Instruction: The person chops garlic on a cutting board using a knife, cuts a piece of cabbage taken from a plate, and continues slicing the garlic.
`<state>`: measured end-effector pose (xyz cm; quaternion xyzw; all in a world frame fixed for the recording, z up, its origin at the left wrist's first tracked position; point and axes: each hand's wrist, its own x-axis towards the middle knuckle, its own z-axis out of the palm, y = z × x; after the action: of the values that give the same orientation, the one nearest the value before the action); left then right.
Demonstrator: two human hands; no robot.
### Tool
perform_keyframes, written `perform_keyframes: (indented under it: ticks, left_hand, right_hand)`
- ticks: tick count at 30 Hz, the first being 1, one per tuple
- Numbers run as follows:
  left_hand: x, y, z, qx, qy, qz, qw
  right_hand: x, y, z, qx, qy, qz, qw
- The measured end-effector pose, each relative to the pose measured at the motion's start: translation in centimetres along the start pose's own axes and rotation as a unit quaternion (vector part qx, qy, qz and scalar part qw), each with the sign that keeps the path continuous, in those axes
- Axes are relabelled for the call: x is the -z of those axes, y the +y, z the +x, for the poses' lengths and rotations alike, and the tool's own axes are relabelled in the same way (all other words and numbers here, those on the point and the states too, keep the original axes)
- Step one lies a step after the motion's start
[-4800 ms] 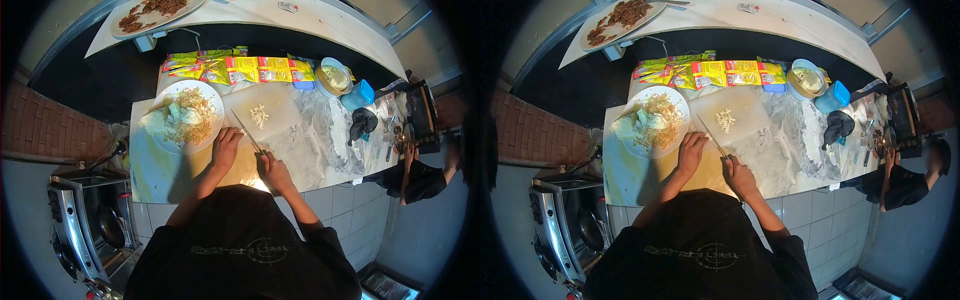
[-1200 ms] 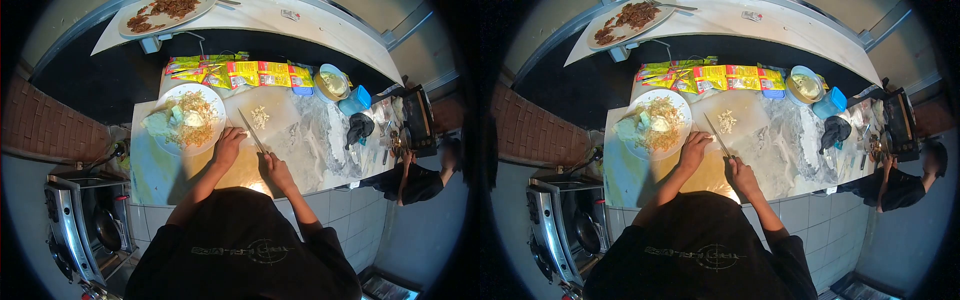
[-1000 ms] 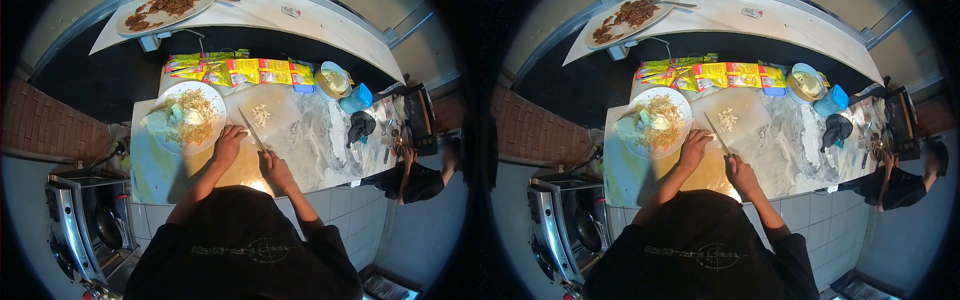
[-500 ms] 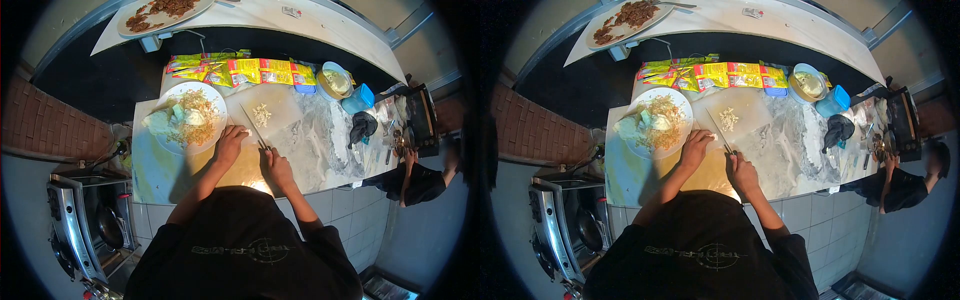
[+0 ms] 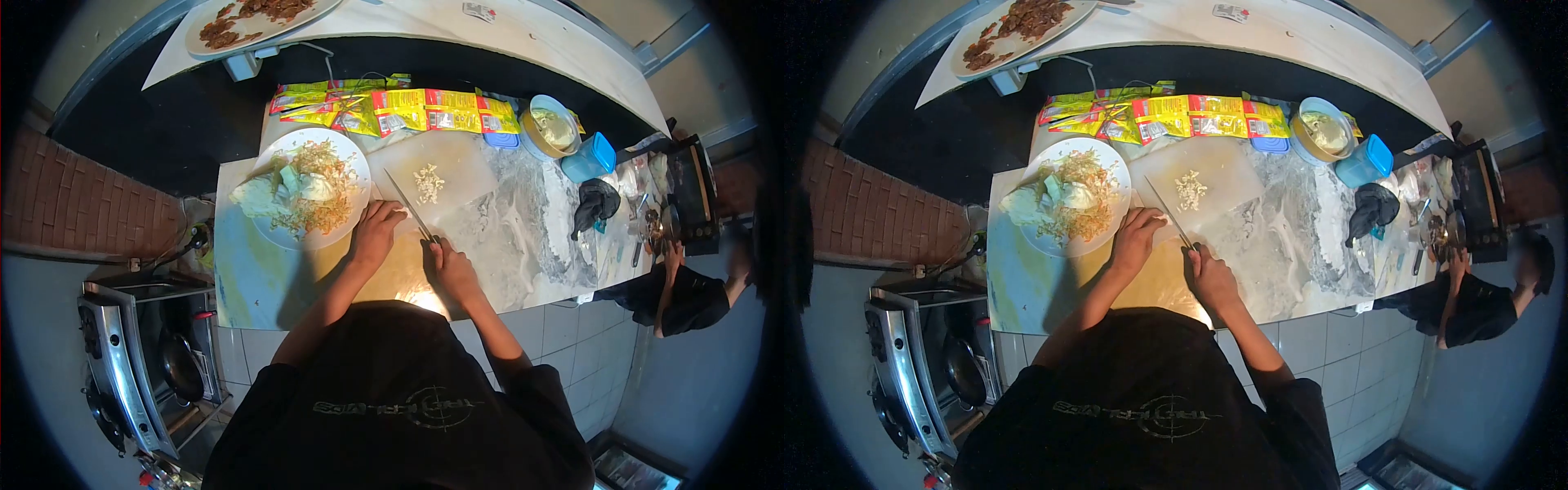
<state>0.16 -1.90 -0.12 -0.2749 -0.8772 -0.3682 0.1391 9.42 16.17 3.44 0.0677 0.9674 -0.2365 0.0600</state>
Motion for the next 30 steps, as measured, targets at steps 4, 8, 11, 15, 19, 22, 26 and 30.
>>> perform_keyframes:
  ticks: [4, 8, 11, 15, 19, 22, 26, 30]
  left_hand:
    - [0.0, -0.1, 0.1, 0.003, -0.003, 0.004, 1.0]
    - [0.0, 0.0, 0.4, 0.011, 0.012, -0.002, 1.0]
    - [0.2, 0.0, 0.5, 0.018, 0.021, -0.026, 0.999]
    - [0.3, 0.1, 0.6, 0.015, 0.02, -0.032, 0.999]
    - [0.2, 0.2, 0.6, 0.026, 0.021, -0.033, 0.999]
    - [0.1, 0.3, 0.5, 0.032, 0.028, -0.032, 0.999]
    - [0.0, 0.3, 0.5, 0.03, 0.032, -0.029, 0.999]
    - [0.2, 0.4, 0.5, 0.027, 0.029, -0.025, 0.999]
  right_hand:
    - [-0.2, -1.7, 0.2, -0.019, 0.01, -0.053, 0.998]
    - [-0.6, -2.0, 0.3, -0.031, 0.031, -0.112, 0.993]
    - [-0.3, -1.9, 0.2, -0.041, 0.028, -0.107, 0.993]
    - [0.3, -1.0, 0.4, -0.062, 0.049, -0.079, 0.994]
    - [0.0, -0.7, -0.1, -0.048, 0.012, 0.051, 0.997]
    - [-0.1, -0.8, -0.3, -0.044, 0.001, 0.07, 0.997]
    - [-0.2, -1.0, -0.3, -0.06, -0.016, 0.069, 0.996]
    - [-0.8, -1.3, -0.3, -0.068, -0.02, 0.071, 0.995]
